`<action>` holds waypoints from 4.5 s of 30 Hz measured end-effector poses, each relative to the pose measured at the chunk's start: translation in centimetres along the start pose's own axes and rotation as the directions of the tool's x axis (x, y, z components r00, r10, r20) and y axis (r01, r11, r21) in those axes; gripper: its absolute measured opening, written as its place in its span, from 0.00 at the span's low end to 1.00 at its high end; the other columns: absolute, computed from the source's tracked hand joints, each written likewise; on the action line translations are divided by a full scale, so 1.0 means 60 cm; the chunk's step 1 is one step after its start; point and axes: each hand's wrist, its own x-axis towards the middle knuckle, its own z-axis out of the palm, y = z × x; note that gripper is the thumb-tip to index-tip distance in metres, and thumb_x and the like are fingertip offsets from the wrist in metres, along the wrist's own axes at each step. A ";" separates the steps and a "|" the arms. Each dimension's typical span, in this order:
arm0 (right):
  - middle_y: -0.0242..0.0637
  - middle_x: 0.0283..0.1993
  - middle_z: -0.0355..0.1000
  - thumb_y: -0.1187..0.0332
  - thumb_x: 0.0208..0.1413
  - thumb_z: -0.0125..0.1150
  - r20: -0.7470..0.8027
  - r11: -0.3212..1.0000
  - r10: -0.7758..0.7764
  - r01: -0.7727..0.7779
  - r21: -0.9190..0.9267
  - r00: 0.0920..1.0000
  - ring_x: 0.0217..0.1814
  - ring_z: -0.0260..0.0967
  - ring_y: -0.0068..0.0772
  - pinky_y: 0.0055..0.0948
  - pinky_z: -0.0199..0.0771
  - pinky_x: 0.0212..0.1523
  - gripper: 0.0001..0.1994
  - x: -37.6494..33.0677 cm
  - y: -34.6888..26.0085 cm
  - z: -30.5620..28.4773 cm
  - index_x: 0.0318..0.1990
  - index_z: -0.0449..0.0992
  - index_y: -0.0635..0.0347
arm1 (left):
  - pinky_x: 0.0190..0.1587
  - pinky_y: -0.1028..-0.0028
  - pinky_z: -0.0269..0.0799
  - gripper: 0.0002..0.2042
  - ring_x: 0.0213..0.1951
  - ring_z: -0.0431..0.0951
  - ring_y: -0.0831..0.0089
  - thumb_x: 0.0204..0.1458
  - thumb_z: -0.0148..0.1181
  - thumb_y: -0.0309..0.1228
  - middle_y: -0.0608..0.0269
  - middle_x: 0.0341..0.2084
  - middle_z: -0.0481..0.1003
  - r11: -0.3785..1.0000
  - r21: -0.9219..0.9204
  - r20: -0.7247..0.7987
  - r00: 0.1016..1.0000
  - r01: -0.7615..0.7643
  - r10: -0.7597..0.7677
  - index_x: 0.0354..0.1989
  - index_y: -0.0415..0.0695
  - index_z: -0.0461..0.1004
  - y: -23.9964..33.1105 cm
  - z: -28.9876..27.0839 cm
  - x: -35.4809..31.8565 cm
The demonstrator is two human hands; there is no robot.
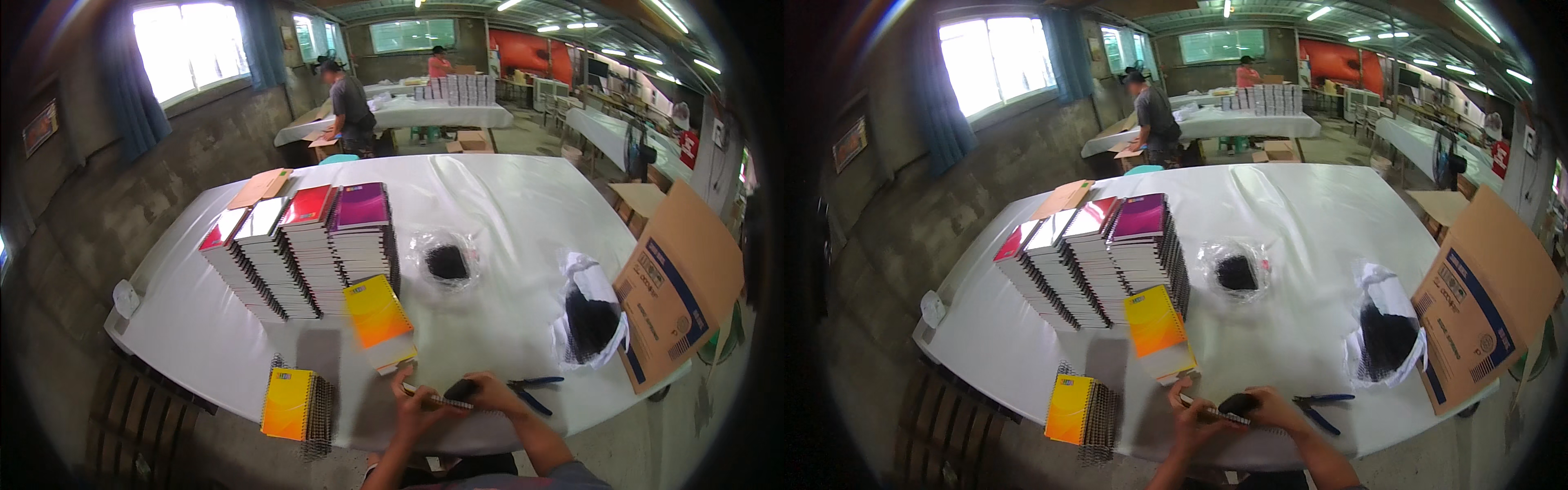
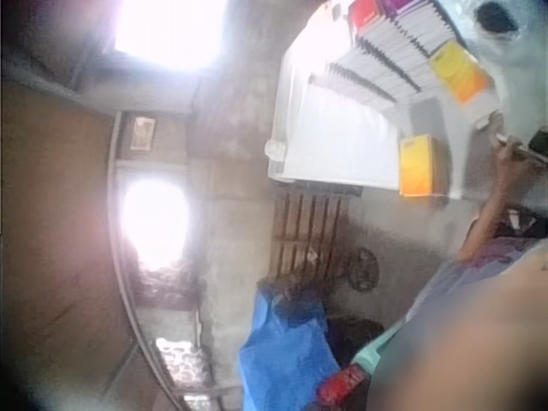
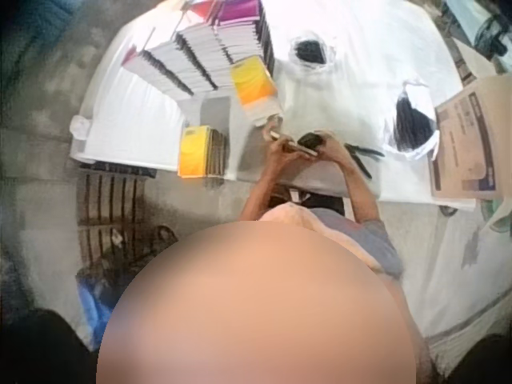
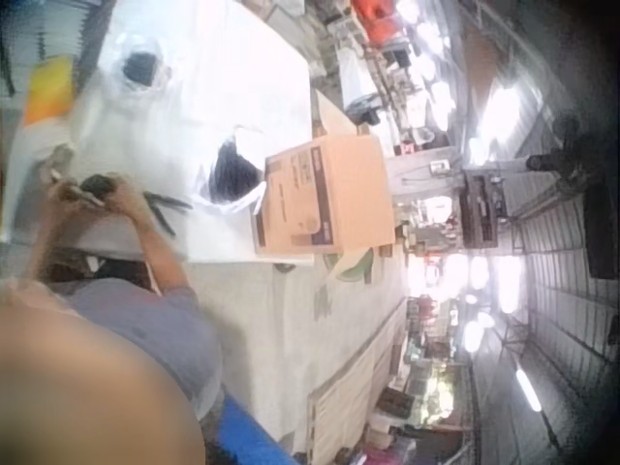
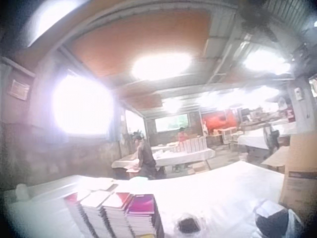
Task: The person attaches spiral bindings to notebooks using pliers. They pick up a notebook, align the binding, and use pliers to secure it, repeating the process for multiple notebooks.
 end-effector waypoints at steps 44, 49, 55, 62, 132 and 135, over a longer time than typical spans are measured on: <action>0.38 0.28 0.71 0.80 0.32 0.61 0.102 0.982 -0.138 0.149 -0.117 0.985 0.30 0.71 0.37 0.31 0.70 0.33 0.11 0.051 -0.029 0.013 0.29 0.75 0.60 | 0.45 0.69 0.64 0.44 0.43 0.63 0.66 0.12 0.81 0.43 0.59 0.38 0.58 0.967 -0.214 0.033 0.990 0.140 -0.136 0.37 0.44 0.53 -0.039 0.018 -0.013; 0.39 0.31 0.71 0.77 0.34 0.62 0.038 0.955 -0.218 0.205 0.215 0.975 0.32 0.70 0.38 0.30 0.69 0.34 0.11 0.046 -0.048 0.020 0.31 0.75 0.60 | 0.43 0.70 0.65 0.45 0.42 0.64 0.66 0.16 0.81 0.40 0.57 0.38 0.58 0.977 -0.212 -0.066 0.998 0.003 -0.017 0.39 0.43 0.50 -0.036 0.024 -0.013; 0.36 0.30 0.71 0.80 0.34 0.61 0.013 0.985 -0.141 0.139 0.102 0.990 0.30 0.69 0.30 0.26 0.68 0.33 0.11 0.056 -0.009 0.023 0.30 0.75 0.61 | 0.40 0.70 0.66 0.48 0.37 0.64 0.67 0.13 0.81 0.42 0.57 0.36 0.58 0.977 -0.200 -0.022 0.997 0.072 -0.078 0.40 0.42 0.47 -0.043 0.025 -0.018; 0.36 0.27 0.70 0.78 0.33 0.63 0.146 0.983 -0.136 0.115 0.145 0.980 0.28 0.68 0.29 0.25 0.67 0.31 0.10 0.061 -0.016 0.037 0.29 0.76 0.60 | 0.36 0.71 0.65 0.48 0.34 0.63 0.70 0.13 0.80 0.45 0.58 0.34 0.58 0.978 -0.166 0.006 0.992 0.122 -0.123 0.39 0.42 0.47 -0.027 0.017 -0.013; 0.41 0.39 0.68 0.53 0.43 0.65 -0.210 0.933 -0.182 0.101 -0.345 0.961 0.40 0.66 0.45 0.39 0.64 0.41 0.25 -0.049 -0.266 0.010 0.47 0.68 0.54 | 0.47 0.73 0.61 0.29 0.39 0.66 0.74 0.40 0.66 0.21 0.63 0.44 0.68 0.993 -0.047 -0.433 0.898 -0.112 0.081 0.54 0.36 0.63 0.102 -0.097 0.002; 0.42 0.36 0.69 0.53 0.44 0.65 -0.148 0.960 -0.139 0.097 -0.261 0.979 0.35 0.68 0.45 0.38 0.66 0.37 0.24 -0.052 -0.263 0.009 0.47 0.68 0.55 | 0.46 0.72 0.63 0.26 0.39 0.67 0.73 0.40 0.66 0.21 0.63 0.48 0.65 0.993 0.049 -0.439 0.890 -0.111 0.121 0.51 0.37 0.66 0.097 -0.097 -0.006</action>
